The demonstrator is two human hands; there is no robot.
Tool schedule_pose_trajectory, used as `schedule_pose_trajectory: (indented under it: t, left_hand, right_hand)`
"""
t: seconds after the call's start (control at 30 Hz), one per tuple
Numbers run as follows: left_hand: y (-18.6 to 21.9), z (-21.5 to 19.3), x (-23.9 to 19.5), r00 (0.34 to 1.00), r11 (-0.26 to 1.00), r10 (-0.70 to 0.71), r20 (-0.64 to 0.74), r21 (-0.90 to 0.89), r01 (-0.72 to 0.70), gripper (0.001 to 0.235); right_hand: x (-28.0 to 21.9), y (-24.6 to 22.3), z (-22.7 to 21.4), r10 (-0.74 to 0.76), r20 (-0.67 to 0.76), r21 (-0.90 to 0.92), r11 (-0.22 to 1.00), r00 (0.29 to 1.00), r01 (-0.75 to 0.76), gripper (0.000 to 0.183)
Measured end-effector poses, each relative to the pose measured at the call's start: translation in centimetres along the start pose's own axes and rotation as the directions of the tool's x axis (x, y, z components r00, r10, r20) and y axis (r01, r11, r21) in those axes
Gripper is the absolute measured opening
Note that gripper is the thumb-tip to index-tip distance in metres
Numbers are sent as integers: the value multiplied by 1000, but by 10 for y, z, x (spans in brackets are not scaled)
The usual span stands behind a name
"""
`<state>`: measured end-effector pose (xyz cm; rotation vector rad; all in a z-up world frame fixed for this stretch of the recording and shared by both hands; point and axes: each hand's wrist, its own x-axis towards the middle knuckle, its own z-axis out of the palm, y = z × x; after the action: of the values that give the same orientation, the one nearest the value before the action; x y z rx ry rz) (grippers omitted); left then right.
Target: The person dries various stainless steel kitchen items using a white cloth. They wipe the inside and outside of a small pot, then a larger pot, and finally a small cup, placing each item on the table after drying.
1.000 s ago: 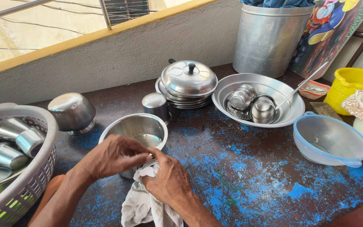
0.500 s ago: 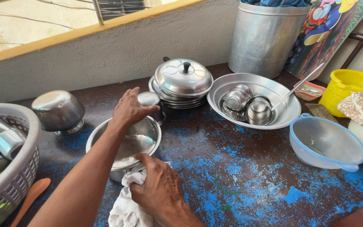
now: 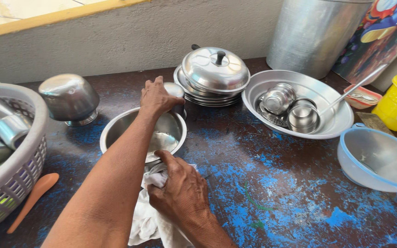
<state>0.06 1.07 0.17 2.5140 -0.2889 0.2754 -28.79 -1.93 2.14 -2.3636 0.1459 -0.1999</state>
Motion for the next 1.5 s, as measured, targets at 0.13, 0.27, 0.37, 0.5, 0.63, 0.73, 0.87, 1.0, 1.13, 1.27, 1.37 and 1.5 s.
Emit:
schedule_pose_trajectory:
  t: [0.13, 0.27, 0.37, 0.5, 0.63, 0.73, 0.87, 1.0, 1.13, 1.27, 1.37, 1.5]
  left_hand:
    - [-9, -17, -4, 985, 990, 59, -162, -121, -79, 100]
    - [-13, -61, -17, 887, 941, 226, -404, -143, -305, 105]
    - [-19, -105, -44, 881, 909, 245, -406, -219, -353, 104]
    - [-32, -137, -97, 913, 880, 328, -241, -273, -388, 103]
    - [-41, -131, -137, 904, 898, 406, -133, -128, -422, 100]
    - [-44, -119, -154, 939, 933, 344, -15, -107, -344, 103]
    - [-46, -112, -161, 944, 942, 328, 31, -80, -325, 99]
    - [-51, -103, -161, 946, 946, 323, 32, -50, -321, 100]
    - [-59, -98, -156, 956, 961, 277, 97, -19, -276, 102]
    - [-58, -100, -156, 962, 974, 225, 152, -41, -221, 106]
    - [-54, -105, -164, 956, 973, 225, 189, -88, -212, 106]
    - [-58, -106, -199, 938, 944, 325, 121, 10, -329, 98]
  right_hand:
    - [0, -2, 0, 34, 30, -22, 999, 999, -34, 62]
    - [-1, -1, 0, 21, 38, -5, 1000, 999, -21, 68]
    - [-2, -1, 1, 12, 22, 18, 1000, 1000, -12, 75]
    - [-2, 3, 0, -25, 25, 20, 1000, 999, 24, 80]
    - [-1, 2, 4, -27, 13, 24, 999, 1000, 27, 77]
    - [-3, 8, 6, -49, -24, 25, 998, 999, 49, 75]
    - [0, 5, 6, -15, 4, -4, 1000, 1000, 15, 78]
    - [0, 6, 5, 4, 25, 0, 1000, 1000, -4, 82]
    - [1, 5, 6, 12, 31, -18, 1000, 999, -11, 80]
    - [1, 6, 4, 12, 37, -8, 1000, 999, -11, 80]
    - [3, 7, 3, 5, 36, 19, 1000, 999, -6, 81]
    - [5, 14, 9, -28, -17, 47, 998, 999, 29, 82]
